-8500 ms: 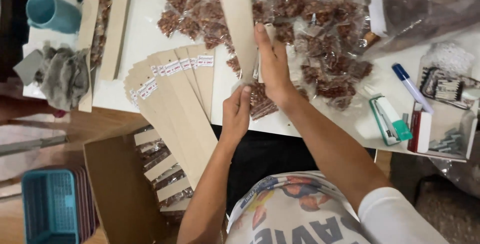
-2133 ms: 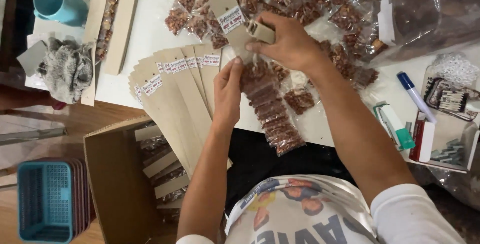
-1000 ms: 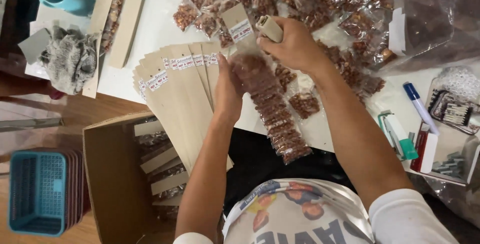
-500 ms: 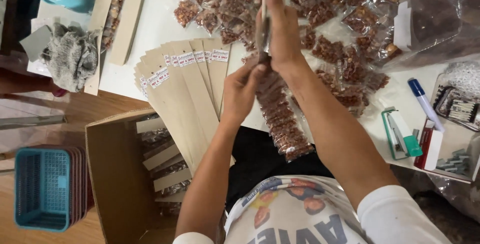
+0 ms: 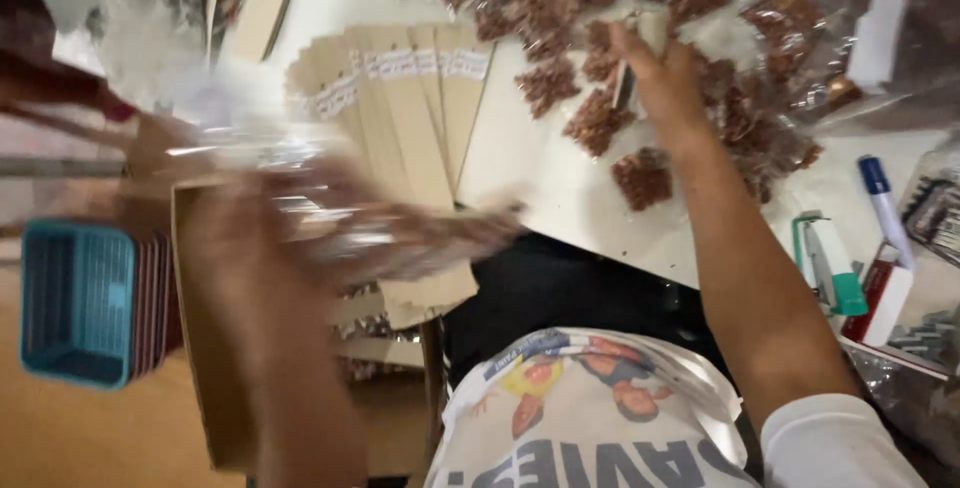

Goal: Stapling individual small bags of nuts onto cardboard display strips for retail sale.

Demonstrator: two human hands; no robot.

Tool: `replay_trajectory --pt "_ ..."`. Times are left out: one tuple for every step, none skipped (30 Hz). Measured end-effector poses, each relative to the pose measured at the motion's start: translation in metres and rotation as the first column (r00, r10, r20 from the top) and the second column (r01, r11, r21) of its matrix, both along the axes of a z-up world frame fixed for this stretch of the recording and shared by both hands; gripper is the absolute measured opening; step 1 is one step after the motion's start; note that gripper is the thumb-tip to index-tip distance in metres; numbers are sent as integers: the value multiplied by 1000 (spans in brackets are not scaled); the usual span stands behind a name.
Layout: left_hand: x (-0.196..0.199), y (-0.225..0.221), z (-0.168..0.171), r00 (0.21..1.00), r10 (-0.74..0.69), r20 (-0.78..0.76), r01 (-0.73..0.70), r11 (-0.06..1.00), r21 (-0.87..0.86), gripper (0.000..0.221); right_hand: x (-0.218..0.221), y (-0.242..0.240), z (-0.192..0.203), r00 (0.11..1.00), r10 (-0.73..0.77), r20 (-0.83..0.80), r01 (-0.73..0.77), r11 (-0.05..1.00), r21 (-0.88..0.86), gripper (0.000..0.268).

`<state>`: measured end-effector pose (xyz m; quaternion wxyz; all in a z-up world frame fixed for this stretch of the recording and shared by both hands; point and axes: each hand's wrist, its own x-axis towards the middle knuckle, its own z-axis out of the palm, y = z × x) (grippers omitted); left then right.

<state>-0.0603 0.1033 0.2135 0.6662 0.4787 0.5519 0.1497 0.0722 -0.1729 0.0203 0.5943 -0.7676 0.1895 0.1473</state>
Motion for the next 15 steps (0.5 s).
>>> replay_trajectory --pt "-17 39 -23 1000 19 -9 -19 1000 6 8 5 -6 -17 1000 19 -9 -19 1000 6 45" --pt "-36 79 -46 936 -174 306 86 956 282 17 11 -10 -34 996 -71 61 69 997 40 37" --pt "-57 119 -66 751 -419 510 78 824 562 27 17 -12 -51 979 -159 128 149 985 86 34" --pt "-60 127 -58 765 -405 501 63 820 568 27 19 -13 -56 983 -136 120 126 988 94 34" --pt "-62 136 -51 774 -246 583 -121 846 519 22 20 -15 -60 974 -126 188 121 992 36 35" --pt "-65 144 -43 749 -87 656 -304 836 458 23 22 -17 -65 960 -112 256 121 992 -21 40" --pt "-66 152 -47 753 -77 654 -318 827 464 23 21 -13 -59 963 -96 253 103 995 -15 40" --pt "-67 161 -51 809 25 587 -356 815 456 26 20 -10 -54 958 -124 257 123 992 22 36" --pt "-69 168 -56 848 128 514 -394 801 450 39 17 -8 -49 953 -155 261 145 988 59 33" --pt "-73 180 -75 847 139 512 -405 793 455 39 14 -13 -55 956 -143 258 131 989 63 33" --pt "-75 192 -94 915 -47 401 -303 576 759 31 11 -20 -60 977 -123 176 124 992 6 56" --pt "-76 204 -113 960 -176 218 -167 265 950 37 9 -28 -65 990 -106 91 111 993 -50 80" --pt "-75 197 -127 960 -173 219 -169 264 950 37 10 -27 -67 990 -103 92 108 993 -50 80" --pt "-74 190 -141 979 -93 179 -126 406 905 30 12 -27 -69 987 -122 106 116 991 60 69" --pt "-72 182 -155 992 -22 124 -93 542 835 27 13 -26 -71 983 -142 117 121 978 168 60"
